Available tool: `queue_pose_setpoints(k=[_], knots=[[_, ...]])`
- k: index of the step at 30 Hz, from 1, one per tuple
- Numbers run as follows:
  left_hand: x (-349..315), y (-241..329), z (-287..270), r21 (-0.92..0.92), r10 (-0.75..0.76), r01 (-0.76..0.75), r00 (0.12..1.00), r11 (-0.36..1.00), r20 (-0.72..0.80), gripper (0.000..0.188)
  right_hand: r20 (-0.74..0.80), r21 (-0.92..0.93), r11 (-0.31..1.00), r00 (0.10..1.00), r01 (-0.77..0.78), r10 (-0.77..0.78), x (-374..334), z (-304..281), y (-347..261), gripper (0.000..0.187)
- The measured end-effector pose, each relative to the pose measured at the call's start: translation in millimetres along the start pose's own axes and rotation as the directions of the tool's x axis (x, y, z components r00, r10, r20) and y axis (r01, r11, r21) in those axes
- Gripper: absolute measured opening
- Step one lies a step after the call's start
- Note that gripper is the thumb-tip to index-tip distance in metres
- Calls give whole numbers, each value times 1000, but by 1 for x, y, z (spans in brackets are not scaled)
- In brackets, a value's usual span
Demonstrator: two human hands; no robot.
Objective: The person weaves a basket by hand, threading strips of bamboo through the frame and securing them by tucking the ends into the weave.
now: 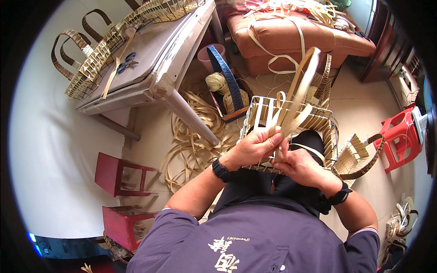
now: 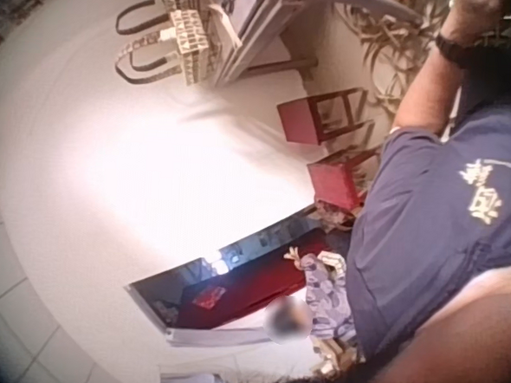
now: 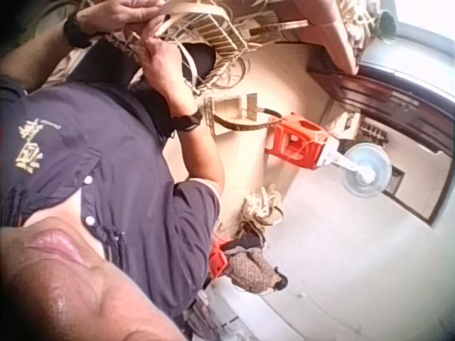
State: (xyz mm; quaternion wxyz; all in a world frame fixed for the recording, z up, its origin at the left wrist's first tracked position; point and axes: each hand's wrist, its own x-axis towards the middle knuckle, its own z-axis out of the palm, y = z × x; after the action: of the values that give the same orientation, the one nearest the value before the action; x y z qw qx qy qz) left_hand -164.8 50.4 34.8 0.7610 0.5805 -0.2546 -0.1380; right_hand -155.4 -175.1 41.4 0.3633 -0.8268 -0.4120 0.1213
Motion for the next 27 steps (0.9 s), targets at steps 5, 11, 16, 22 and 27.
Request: queue_pose_setpoints(k=[5,11,16,22,27], knots=[[0,17,5,52,-118,117,993,992,20,49,-216,522,836,975,168,-61,-9,-82,-69,34],[7,-2,3,193,-143,103,968,976,206,33,-526,729,388,825,563,-208,-16,-192,-46,38],[8,0,0,26,7,-9,998,1000,69,33,-235,820,571,932,38,276,-5,-83,10,30],[-2,-14,-12,21,-31,28,991,999,128,35,44,197,966,986,-169,164,3,-5,5,19],[1,20,2,6,-79,79,997,997,10,38,-123,301,953,992,38,-1,-9,-44,-17,14]])
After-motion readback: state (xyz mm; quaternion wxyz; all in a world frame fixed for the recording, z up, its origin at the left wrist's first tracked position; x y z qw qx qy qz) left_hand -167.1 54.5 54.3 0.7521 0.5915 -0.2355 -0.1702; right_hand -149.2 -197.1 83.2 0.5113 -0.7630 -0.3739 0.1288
